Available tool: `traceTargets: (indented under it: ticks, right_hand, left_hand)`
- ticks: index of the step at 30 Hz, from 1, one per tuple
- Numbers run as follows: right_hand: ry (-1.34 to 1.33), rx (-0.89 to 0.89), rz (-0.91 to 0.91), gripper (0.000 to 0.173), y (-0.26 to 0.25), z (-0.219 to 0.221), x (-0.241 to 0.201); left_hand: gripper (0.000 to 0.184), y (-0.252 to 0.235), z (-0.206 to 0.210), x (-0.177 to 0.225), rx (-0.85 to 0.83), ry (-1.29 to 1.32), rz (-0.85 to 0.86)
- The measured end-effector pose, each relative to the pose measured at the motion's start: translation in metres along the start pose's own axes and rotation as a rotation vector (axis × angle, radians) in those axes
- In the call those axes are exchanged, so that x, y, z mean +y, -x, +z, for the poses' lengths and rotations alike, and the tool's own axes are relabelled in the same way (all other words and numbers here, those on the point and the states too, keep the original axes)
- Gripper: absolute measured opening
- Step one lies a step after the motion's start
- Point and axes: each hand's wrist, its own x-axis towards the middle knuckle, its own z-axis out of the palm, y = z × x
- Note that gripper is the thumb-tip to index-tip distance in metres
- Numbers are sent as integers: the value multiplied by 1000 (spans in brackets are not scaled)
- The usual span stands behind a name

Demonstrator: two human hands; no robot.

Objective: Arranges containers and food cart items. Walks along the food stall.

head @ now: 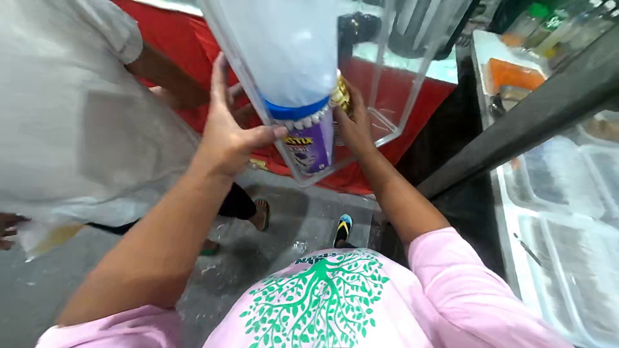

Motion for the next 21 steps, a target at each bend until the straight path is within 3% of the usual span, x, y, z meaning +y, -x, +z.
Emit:
traceTargets:
  ticks: [6,15,21]
  right_hand:
    - [-53,-67,-41,55,-128,21,32]
    - [-85,-194,-129,54,-312,9,82]
    - [-146,-185,-78,48,-410,-15,119]
  left_hand:
    - [136,-104,-5,-2,96,-57,23]
    - [121,-263,19,-8,217,-105,4]
    - [74,-372,47,-29,224,-111,32]
